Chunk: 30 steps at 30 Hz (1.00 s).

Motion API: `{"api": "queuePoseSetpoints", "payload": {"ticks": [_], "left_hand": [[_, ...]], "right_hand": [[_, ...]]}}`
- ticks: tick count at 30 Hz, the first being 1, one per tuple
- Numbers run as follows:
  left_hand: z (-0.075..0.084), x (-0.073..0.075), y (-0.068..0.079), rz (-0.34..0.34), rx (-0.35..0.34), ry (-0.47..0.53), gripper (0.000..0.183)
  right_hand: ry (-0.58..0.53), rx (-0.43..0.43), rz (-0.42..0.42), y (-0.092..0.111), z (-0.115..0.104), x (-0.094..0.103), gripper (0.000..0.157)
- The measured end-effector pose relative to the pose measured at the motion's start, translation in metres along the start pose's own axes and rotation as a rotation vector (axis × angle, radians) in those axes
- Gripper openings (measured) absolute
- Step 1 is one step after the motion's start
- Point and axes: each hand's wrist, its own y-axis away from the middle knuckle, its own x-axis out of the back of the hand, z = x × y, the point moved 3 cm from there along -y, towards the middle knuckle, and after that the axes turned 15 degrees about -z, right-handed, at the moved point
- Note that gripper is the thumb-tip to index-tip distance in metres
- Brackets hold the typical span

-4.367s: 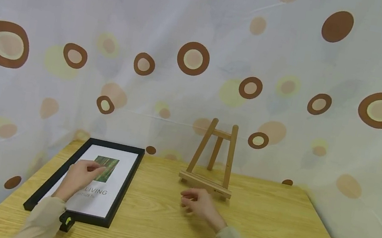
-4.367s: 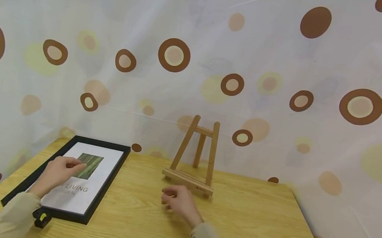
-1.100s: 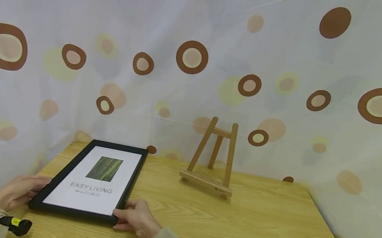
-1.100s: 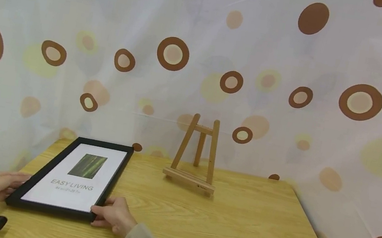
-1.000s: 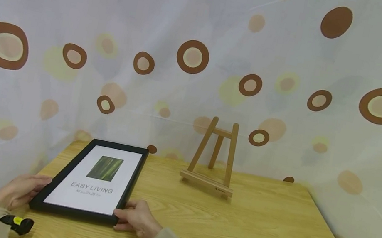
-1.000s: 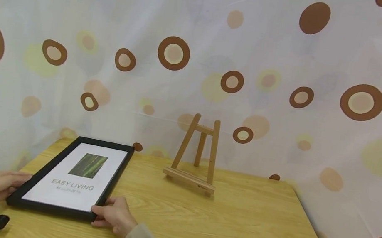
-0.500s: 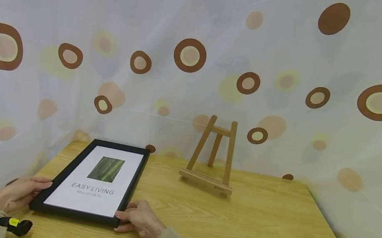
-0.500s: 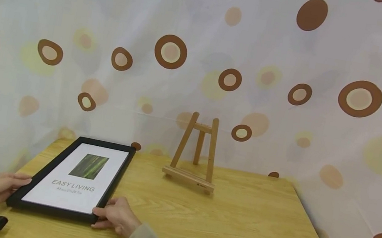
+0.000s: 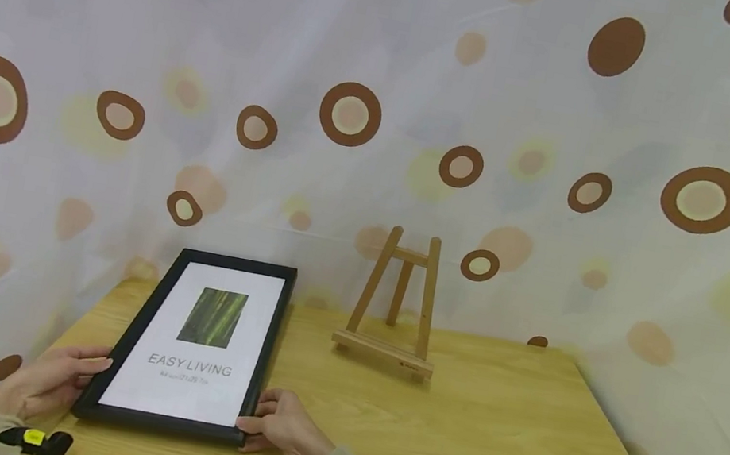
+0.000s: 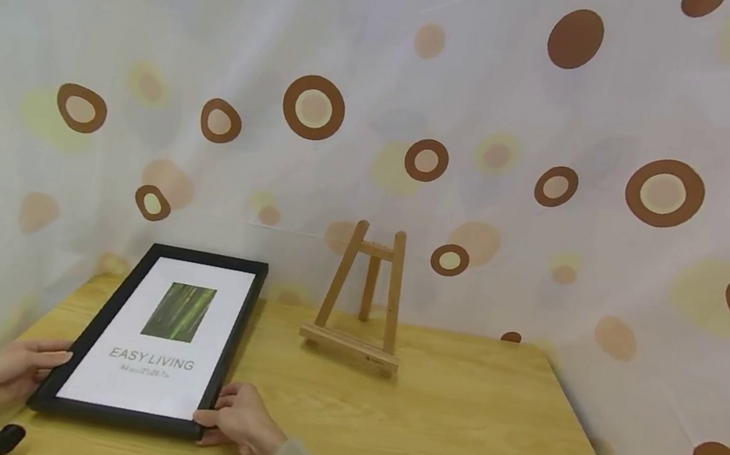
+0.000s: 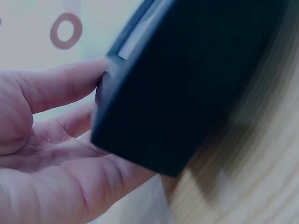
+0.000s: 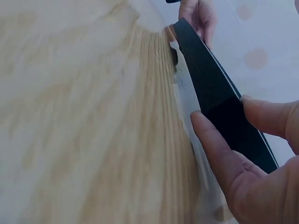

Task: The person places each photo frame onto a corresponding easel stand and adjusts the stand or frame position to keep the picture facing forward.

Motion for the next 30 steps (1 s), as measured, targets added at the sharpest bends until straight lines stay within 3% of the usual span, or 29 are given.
{"api": "queuePoseSetpoints", "payload": {"ticks": [4, 14, 22, 30], "left_hand": [[-0.001, -0.009, -0.008, -0.002, -0.014, 0.01, 0.075], [0.008, -0.035, -0.025, -0.072, -0.081, -0.011, 0.074], [0.013, -0.056, -0.038, -0.168, -0.12, 0.006, 0.077], [0.006, -0.069, -0.049, -0.297, -0.125, -0.016, 0.08]], "right_hand": [[0.033, 0.021, 0.0, 0.008, -0.002, 0.012, 0.049], [0.067, 0.128, 0.029, 0.02, -0.007, 0.045, 0.045], [0.063, 0.167, 0.054, 0.028, -0.01, 0.071, 0.047], [0.057, 0.184, 0.055, 0.038, -0.013, 0.09, 0.052]]}}
